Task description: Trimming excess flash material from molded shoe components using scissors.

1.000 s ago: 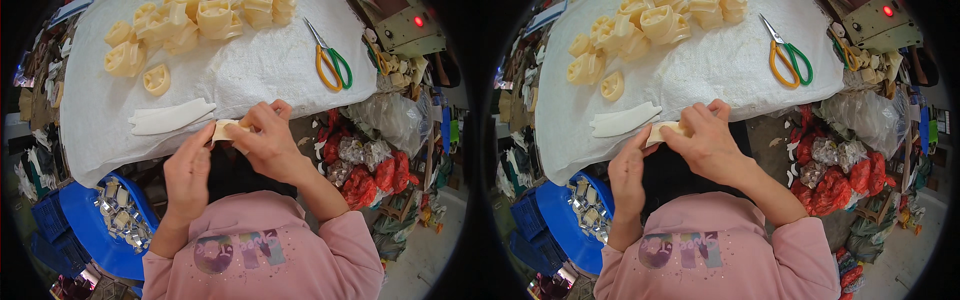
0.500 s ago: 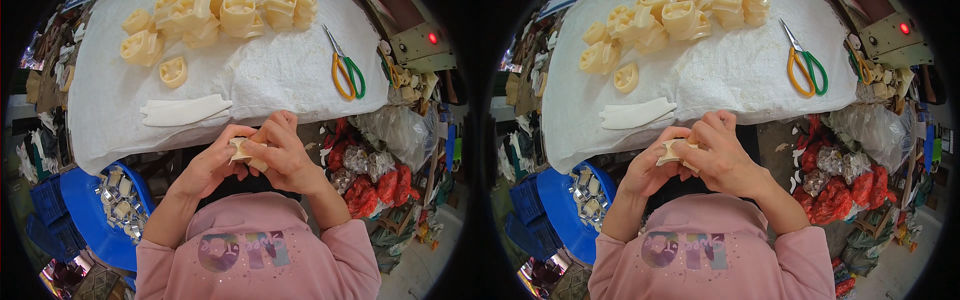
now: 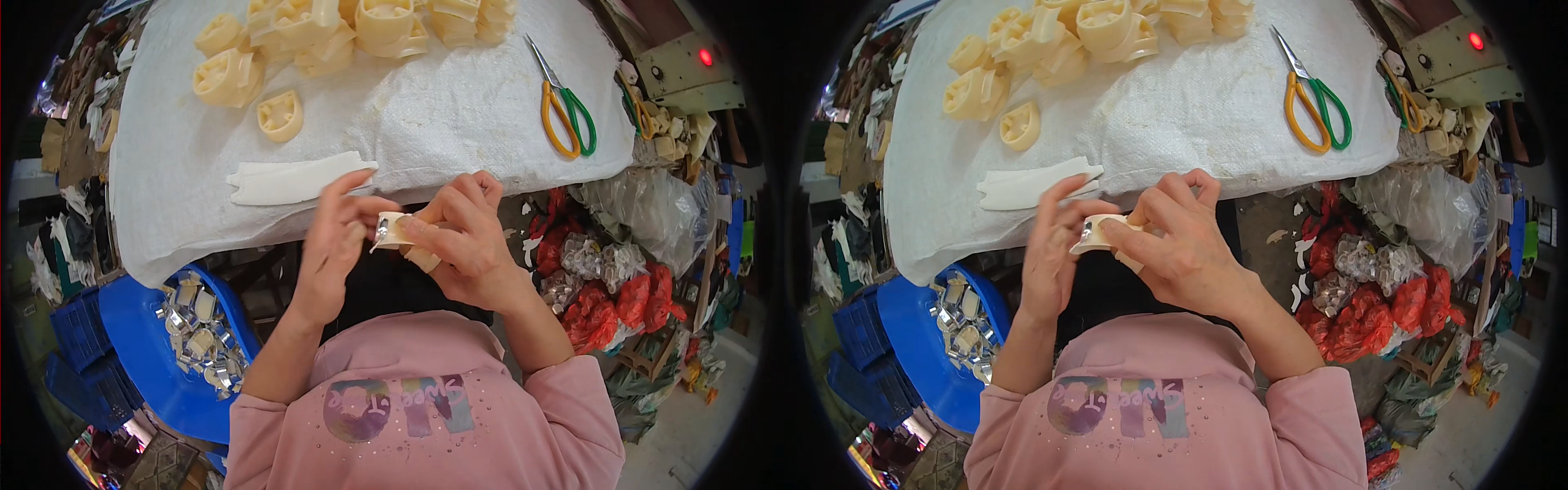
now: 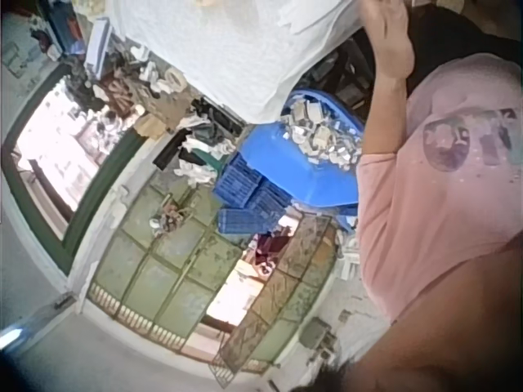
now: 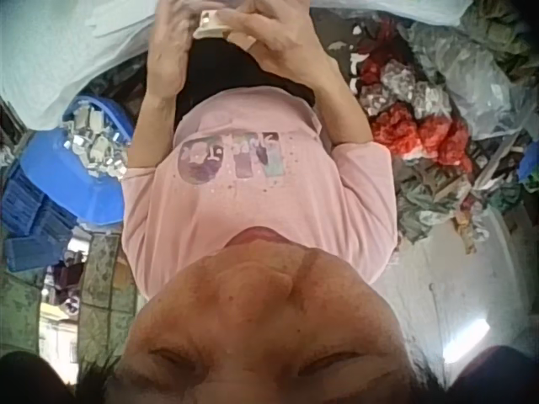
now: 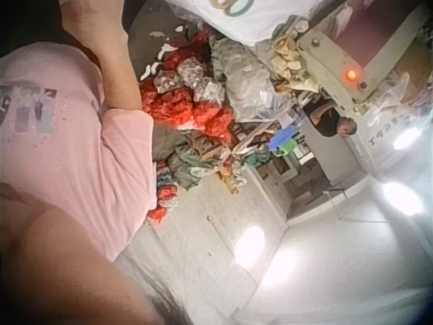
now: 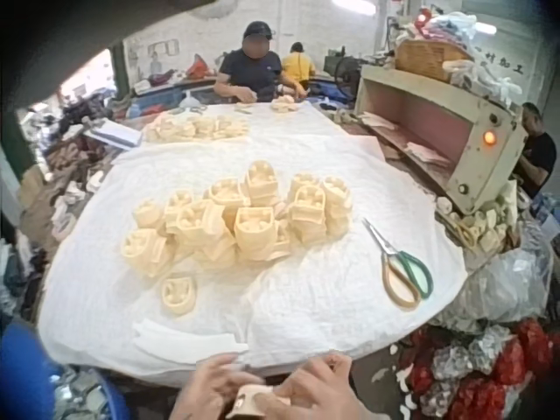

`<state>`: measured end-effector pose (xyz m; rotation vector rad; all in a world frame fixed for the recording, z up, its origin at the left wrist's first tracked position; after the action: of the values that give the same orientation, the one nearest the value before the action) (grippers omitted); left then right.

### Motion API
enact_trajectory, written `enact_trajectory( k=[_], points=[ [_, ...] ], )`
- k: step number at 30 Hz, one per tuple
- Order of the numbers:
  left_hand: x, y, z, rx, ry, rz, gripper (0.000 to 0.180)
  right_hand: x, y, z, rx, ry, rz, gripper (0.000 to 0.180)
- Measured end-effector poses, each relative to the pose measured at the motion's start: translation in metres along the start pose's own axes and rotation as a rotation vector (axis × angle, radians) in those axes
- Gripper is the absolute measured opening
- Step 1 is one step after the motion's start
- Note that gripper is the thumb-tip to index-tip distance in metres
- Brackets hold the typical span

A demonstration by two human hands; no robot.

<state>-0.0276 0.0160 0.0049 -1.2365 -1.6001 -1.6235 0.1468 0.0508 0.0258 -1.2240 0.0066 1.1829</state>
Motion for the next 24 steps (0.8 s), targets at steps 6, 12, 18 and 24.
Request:
enact_trajectory(
  k=[6,12,18,24],
  points=[
    [0.0,0.0,-0.019,0.206,0.571,0.747,0.025,-0.004,-0.003,0.0,0.002,0.031,-0.089,0.034],
    [0.001,0.007,-0.017,0.328,0.608,0.849,0.008,-0.006,0.003,-0.002,-0.033,0.042,-0.107,0.034],
    [-0.002,0.007,-0.021,0.386,0.41,0.662,0.009,-0.009,0.004,-0.004,-0.093,0.055,-0.089,0.035],
    [0.001,0.012,-0.019,0.33,0.471,0.904,0.006,-0.007,0.006,-0.007,-0.114,0.072,-0.101,0.037]
  ],
)
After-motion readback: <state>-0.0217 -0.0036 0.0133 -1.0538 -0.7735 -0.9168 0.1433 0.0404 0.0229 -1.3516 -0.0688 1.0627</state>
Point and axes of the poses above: each hand's wrist, its own z-axis towards the middle knuckle, its own y-axis out of the palm, x = y × z, the point moved 1 cm from there along z, towards the middle knuckle, and after that the axes turned 3 degrees about y, right-handed, at the moved point
